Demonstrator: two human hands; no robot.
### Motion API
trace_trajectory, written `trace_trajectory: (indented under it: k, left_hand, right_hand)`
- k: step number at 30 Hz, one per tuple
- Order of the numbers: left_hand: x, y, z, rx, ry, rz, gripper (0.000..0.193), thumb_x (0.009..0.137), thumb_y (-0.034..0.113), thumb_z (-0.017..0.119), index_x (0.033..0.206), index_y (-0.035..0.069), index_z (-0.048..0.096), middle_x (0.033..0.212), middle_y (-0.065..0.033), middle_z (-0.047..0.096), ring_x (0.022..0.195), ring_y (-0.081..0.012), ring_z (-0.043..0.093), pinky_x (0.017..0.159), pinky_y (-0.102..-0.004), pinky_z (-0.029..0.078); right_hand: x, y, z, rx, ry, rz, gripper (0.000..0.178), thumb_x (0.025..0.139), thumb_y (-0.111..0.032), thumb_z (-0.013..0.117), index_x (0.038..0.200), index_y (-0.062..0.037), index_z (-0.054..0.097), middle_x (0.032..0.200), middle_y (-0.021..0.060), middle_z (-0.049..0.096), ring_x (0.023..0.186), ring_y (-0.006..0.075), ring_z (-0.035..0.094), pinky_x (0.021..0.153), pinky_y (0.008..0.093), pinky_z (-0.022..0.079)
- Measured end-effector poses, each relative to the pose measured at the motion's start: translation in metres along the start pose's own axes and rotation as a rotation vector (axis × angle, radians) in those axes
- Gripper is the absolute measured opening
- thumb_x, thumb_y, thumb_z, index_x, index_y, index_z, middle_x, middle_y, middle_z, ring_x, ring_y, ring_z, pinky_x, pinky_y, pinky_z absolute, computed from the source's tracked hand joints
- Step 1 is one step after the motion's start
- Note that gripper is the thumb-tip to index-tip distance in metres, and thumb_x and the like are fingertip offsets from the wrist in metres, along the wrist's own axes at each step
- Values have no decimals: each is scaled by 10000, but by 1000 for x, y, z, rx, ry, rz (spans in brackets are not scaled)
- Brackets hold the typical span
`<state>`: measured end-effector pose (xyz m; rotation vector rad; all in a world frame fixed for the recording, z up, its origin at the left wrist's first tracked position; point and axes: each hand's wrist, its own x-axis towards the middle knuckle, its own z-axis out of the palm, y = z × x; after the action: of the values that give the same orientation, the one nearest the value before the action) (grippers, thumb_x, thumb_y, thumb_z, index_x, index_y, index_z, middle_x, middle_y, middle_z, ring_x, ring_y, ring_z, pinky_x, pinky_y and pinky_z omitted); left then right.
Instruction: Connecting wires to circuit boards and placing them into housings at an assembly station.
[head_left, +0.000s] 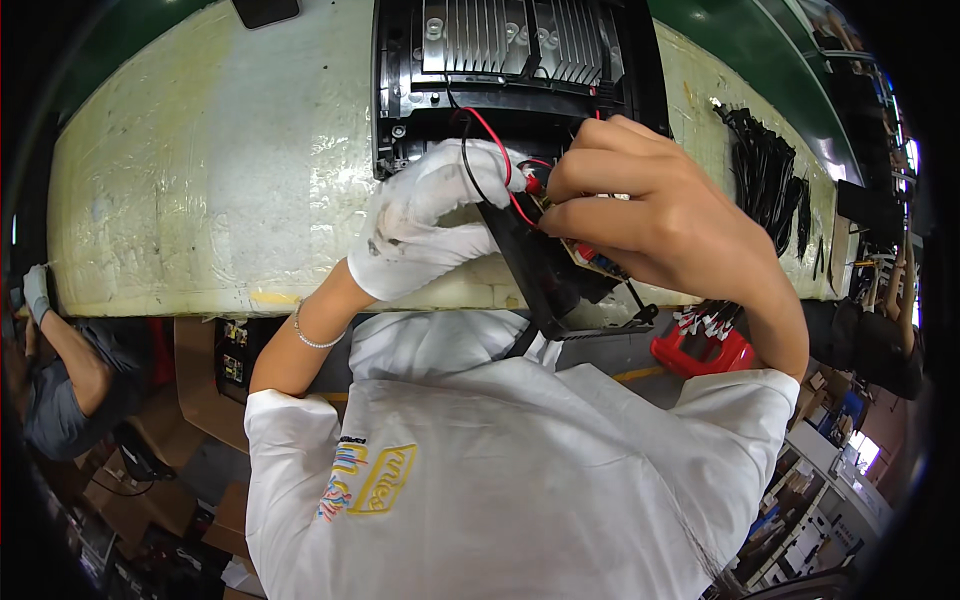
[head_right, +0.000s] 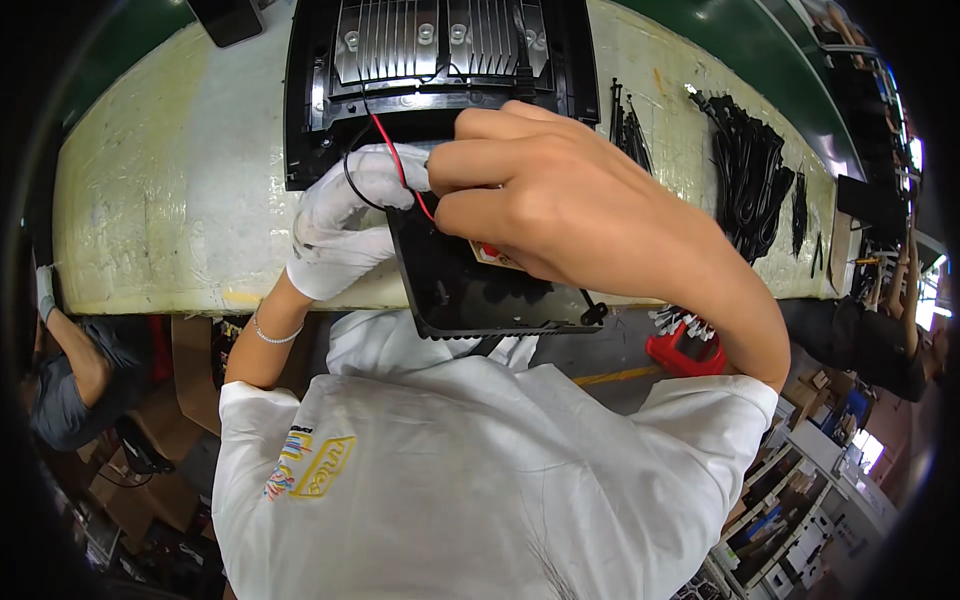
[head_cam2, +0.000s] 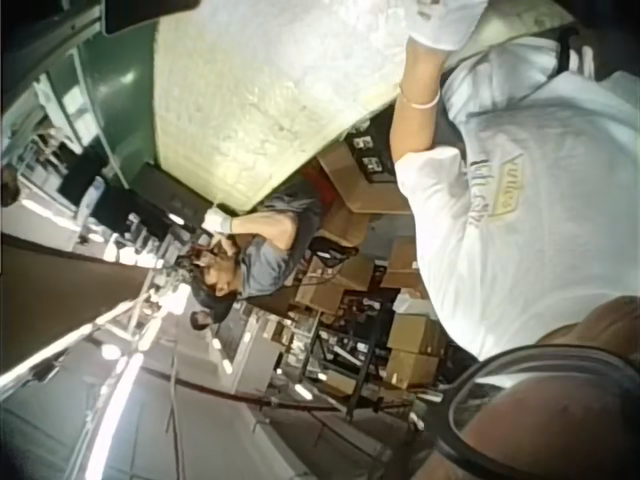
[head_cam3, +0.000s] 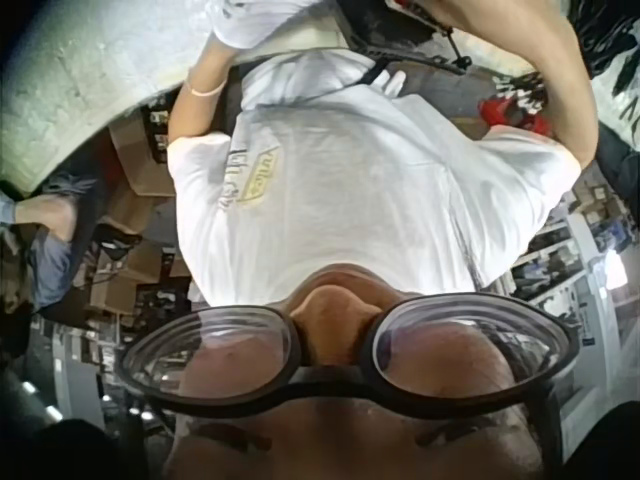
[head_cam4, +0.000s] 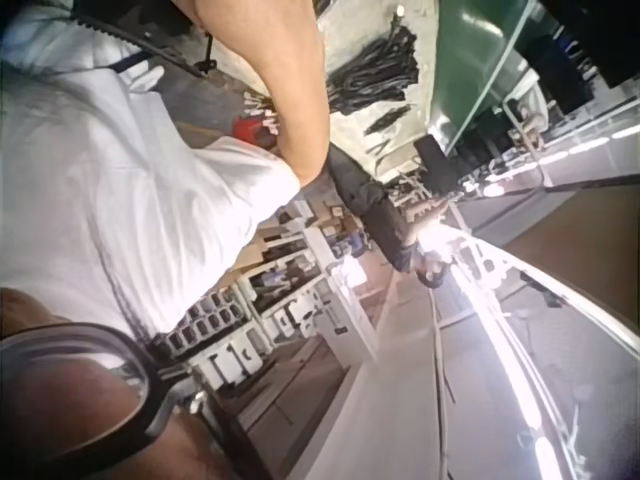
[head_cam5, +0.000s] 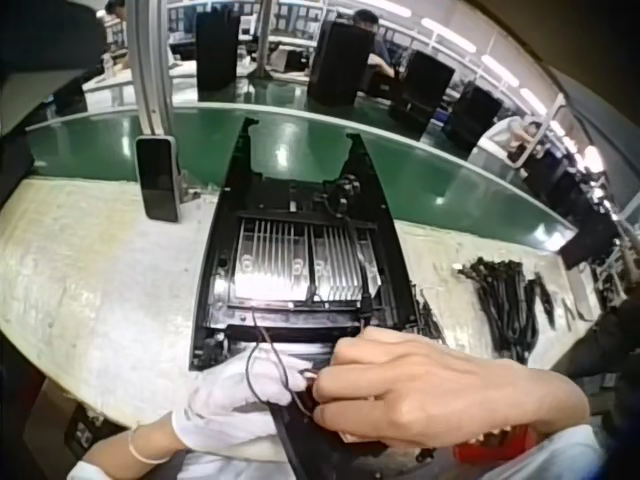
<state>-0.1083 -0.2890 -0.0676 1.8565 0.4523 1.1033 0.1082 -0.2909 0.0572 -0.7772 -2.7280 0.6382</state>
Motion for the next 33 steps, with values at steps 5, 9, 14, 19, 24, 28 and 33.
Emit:
trace_trajectory:
  k: [5, 9, 14, 19, 24, 28, 33]
  left_hand:
    - [-2, -1, 3, -111, 6, -1, 263, 751, 46, 762, 986, 68, 643, 1086, -78, 626, 1004, -255, 619, 872, -336, 510]
    - [-4, 7, 1, -73, 62, -152, 290, 739, 30, 764, 1000, 63, 644, 1095, -99, 624, 1007, -272, 623, 869, -345, 513]
    - [-5, 2, -1, 52, 55, -12, 329, 709, 14, 770, 1006, 57, 638, 1082, -95, 628, 1015, -265, 626, 851, -353, 519]
    - [-5, -5, 2, 16, 80, 6, 330, 700, 22, 782, 990, 55, 628, 1076, -85, 630, 1061, -270, 607, 883, -364, 503]
    - [-7, -4, 2, 9, 63, -20, 320, 712, 6, 765, 997, 64, 631, 1089, -88, 635, 1078, -274, 598, 921, -373, 485]
    - [-9, -7, 2, 15, 41, 16, 308, 720, 12, 756, 998, 62, 633, 1093, -94, 637, 1074, -280, 600, 922, -376, 486]
    - [-12, -7, -3, 43, -21, 49, 269, 725, 16, 741, 972, 47, 638, 1070, -98, 643, 1069, -290, 600, 912, -384, 490]
  right_hand:
    - [16, -14, -9, -188, -198, 184, 266, 606, 25, 718, 864, -4, 665, 893, 90, 599, 935, 271, 559, 753, 359, 483]
    - [27, -11, -2, -30, 128, 104, 318, 620, 66, 713, 920, -17, 649, 1015, 113, 614, 997, 291, 558, 819, 366, 497]
    - [22, 4, -10, -22, -18, -97, 278, 649, 48, 713, 908, -23, 640, 945, 94, 621, 875, 278, 555, 697, 345, 478]
    - [20, 8, -5, 30, 73, -9, 216, 656, 34, 701, 861, -2, 640, 872, 81, 599, 826, 269, 531, 660, 343, 450]
    - [15, 4, -6, 133, -36, -18, 180, 653, 32, 689, 826, 10, 640, 846, 77, 568, 819, 261, 510, 676, 334, 447]
    - [18, -8, -7, -173, -182, 96, 178, 649, 49, 677, 813, 1, 625, 835, 72, 533, 834, 259, 511, 680, 345, 456]
    - [24, 0, 0, -85, 94, 123, 227, 649, 50, 674, 859, -9, 614, 992, 84, 577, 893, 273, 521, 694, 340, 463]
